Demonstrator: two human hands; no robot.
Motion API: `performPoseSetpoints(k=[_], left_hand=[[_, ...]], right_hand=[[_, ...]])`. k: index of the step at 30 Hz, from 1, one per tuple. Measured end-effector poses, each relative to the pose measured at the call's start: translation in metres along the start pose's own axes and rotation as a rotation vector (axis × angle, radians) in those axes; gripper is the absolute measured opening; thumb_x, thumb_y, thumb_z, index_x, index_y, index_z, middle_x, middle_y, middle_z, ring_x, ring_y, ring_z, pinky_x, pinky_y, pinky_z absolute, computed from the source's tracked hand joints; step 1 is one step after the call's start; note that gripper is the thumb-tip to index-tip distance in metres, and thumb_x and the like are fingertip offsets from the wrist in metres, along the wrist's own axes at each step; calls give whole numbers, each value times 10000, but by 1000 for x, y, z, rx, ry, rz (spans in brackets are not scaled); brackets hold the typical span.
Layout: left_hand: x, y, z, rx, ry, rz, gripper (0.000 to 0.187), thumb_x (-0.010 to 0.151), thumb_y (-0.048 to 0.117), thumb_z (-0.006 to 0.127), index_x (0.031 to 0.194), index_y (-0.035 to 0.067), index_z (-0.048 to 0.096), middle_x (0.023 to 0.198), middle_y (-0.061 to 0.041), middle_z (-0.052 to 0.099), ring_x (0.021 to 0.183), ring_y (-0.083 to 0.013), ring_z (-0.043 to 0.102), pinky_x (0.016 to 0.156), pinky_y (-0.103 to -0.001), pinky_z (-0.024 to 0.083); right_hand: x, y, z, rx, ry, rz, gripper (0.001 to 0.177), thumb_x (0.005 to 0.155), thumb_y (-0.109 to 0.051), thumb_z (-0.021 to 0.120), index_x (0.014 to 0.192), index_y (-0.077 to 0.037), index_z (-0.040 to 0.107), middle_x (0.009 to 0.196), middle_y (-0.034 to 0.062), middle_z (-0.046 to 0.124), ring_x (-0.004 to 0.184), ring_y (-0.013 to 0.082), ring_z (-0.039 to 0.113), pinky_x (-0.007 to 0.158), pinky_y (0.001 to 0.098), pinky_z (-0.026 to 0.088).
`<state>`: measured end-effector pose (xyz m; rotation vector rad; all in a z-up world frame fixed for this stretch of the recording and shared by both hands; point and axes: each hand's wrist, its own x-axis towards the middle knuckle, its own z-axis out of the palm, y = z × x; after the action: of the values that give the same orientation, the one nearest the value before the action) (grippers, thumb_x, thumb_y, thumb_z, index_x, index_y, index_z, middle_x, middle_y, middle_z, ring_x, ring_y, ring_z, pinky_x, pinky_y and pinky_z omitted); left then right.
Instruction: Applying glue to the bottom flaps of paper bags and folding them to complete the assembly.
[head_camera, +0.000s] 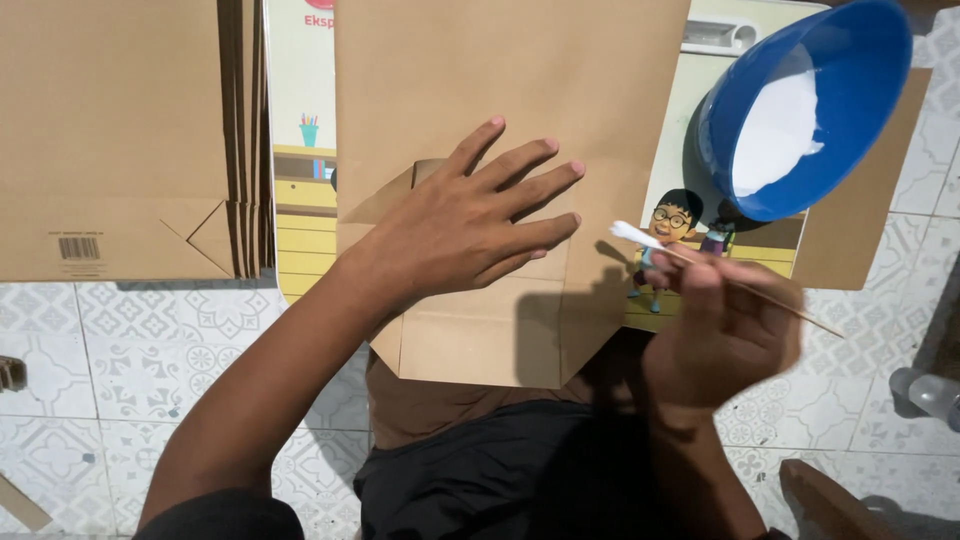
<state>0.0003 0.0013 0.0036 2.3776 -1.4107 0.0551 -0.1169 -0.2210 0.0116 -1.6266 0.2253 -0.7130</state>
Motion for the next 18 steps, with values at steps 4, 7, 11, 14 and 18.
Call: performPoseSetpoints(k=[4, 7, 11, 14, 18], left_hand=[[-2, 1, 0, -19, 28, -15, 281, 1076, 403, 559, 1291, 254, 663, 1546, -54, 528, 1460, -280, 421, 1245, -524, 203], [-1, -1, 1, -22, 47, -13, 279, 1070, 402, 578, 1284, 250, 673, 1541, -52, 532, 1457, -274, 421, 1244, -521, 211], [-2, -2, 2, -39, 58, -12, 308, 1070, 405, 574, 1316, 252, 676, 1538, -44, 535, 1452, -268, 423, 1242, -527, 211], [-3, -2, 3, 0, 51, 0, 304, 1060, 400, 601, 1316, 249, 660, 1543, -47, 533, 1457, -274, 420, 1242, -538, 218], [-3, -3, 5, -13, 53, -12, 278, 1049, 403, 607, 1268, 248, 678, 1540, -45, 535, 1456, -270, 422, 1239, -536, 220]], right_hand=[[-1, -7, 17, -215, -114, 76, 155, 1063, 106, 587, 1126, 6, 485, 1028, 204, 689, 883, 238, 732, 779, 277, 629], [-4, -1, 19, -228, -145, 82, 151, 1061, 80, 594, 1123, -5, 486, 1047, 210, 709, 861, 229, 726, 788, 287, 619], [-9, -1, 23, -239, -137, 112, 127, 1054, 62, 608, 1111, 1, 512, 1031, 198, 722, 869, 207, 727, 803, 271, 609], [-6, 3, 22, -296, -183, 67, 148, 1060, 73, 618, 1125, -7, 512, 1061, 198, 726, 920, 229, 744, 819, 283, 611], [-3, 0, 28, -330, -159, 54, 129, 1075, 57, 611, 1136, 7, 510, 1053, 198, 719, 925, 237, 749, 798, 279, 618]])
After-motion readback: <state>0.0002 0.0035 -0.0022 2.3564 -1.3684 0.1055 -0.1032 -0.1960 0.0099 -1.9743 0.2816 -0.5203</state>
